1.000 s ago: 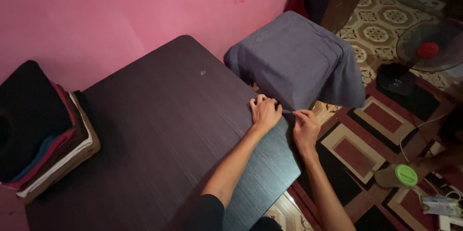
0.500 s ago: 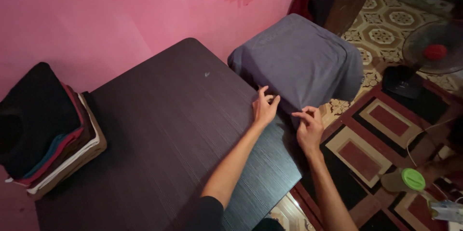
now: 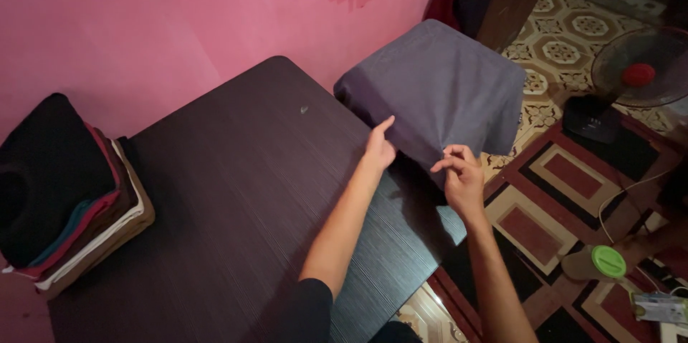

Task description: The person folds a gray t-shirt on a dark table, smoothing it out, folding the sleeves and sides inward, then folding it in half and in thirds to create a compact rectangle. The folded shirt is placed on top of a stack of other folded clothes.

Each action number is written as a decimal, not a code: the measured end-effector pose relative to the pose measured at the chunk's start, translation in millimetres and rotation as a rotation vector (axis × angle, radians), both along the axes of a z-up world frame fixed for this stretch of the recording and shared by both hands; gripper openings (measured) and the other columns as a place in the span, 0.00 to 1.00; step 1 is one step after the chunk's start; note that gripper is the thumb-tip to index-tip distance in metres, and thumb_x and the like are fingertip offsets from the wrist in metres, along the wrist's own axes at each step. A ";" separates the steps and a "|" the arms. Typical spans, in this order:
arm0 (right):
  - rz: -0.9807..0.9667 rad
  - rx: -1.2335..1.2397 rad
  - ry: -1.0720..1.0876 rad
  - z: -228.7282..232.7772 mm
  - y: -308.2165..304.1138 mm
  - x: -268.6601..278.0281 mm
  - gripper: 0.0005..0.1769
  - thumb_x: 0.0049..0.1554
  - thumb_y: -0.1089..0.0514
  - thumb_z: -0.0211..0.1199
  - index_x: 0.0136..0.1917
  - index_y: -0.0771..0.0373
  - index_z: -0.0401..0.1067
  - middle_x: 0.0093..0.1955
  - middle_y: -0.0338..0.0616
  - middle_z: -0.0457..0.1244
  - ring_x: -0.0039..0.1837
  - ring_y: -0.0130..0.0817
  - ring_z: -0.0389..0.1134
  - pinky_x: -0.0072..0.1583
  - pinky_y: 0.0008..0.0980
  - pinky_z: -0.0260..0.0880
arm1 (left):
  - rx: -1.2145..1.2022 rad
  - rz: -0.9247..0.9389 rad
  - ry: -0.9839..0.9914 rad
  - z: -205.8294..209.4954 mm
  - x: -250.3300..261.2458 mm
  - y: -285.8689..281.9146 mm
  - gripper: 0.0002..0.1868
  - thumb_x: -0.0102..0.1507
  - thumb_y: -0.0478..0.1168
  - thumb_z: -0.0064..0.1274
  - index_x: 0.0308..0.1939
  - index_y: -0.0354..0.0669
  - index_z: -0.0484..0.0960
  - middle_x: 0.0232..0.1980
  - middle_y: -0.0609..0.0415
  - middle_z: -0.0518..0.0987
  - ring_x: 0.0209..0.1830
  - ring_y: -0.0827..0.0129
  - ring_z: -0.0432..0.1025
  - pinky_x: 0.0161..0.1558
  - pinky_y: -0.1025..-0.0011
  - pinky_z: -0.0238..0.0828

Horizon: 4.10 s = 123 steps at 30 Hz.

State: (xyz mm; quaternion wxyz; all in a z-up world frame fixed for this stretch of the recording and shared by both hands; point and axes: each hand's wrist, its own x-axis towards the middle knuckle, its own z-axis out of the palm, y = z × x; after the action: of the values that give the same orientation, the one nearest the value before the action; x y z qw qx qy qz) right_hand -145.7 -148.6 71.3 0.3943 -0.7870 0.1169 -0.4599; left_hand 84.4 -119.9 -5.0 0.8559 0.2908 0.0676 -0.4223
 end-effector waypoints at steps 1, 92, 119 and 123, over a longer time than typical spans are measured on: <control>0.000 -0.002 -0.002 1.9 -0.8 -1.0 0.21 0.59 0.76 0.58 0.36 0.56 0.82 0.50 0.46 0.64 0.52 0.42 0.69 0.61 0.42 0.69 | -0.002 0.000 -0.002 -25.4 18.7 -7.8 0.40 0.63 0.44 0.68 0.75 0.45 0.64 0.69 0.44 0.72 0.66 0.47 0.70 0.61 0.53 0.71; 0.886 -0.065 0.390 -21.1 273.5 52.6 0.15 0.50 0.74 0.62 0.47 0.58 0.78 0.51 0.44 0.69 0.50 0.41 0.71 0.50 0.35 0.71 | 2.145 0.532 -1.286 -23.6 -59.9 658.9 0.31 0.54 0.47 0.65 0.62 0.53 0.80 0.53 0.54 0.72 0.47 0.61 0.70 0.52 0.64 0.69; 0.186 -0.772 1.062 -73.5 54.8 148.1 0.13 0.54 0.45 0.63 0.53 0.37 0.80 0.55 0.34 0.71 0.54 0.46 0.77 0.54 0.46 0.80 | 1.519 0.043 -2.068 -34.9 -120.2 564.4 0.12 0.60 0.38 0.49 0.46 0.49 0.82 0.59 0.60 0.77 0.70 0.68 0.64 0.78 0.43 0.38; 0.476 -0.775 1.218 -47.4 93.6 106.2 0.14 0.48 0.49 0.69 0.49 0.41 0.84 0.46 0.38 0.76 0.53 0.41 0.78 0.56 0.41 0.80 | 1.783 -0.079 -1.816 11.2 -97.3 592.7 0.14 0.53 0.28 0.54 0.37 0.51 0.87 0.54 0.62 0.83 0.66 0.66 0.69 0.80 0.40 0.32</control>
State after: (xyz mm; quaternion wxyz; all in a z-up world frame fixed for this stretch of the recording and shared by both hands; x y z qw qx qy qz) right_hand -39.5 -54.9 23.9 0.0440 -0.9880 -0.0290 0.1450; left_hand -13.0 472.8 6.1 0.0900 0.9482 -0.2897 0.0941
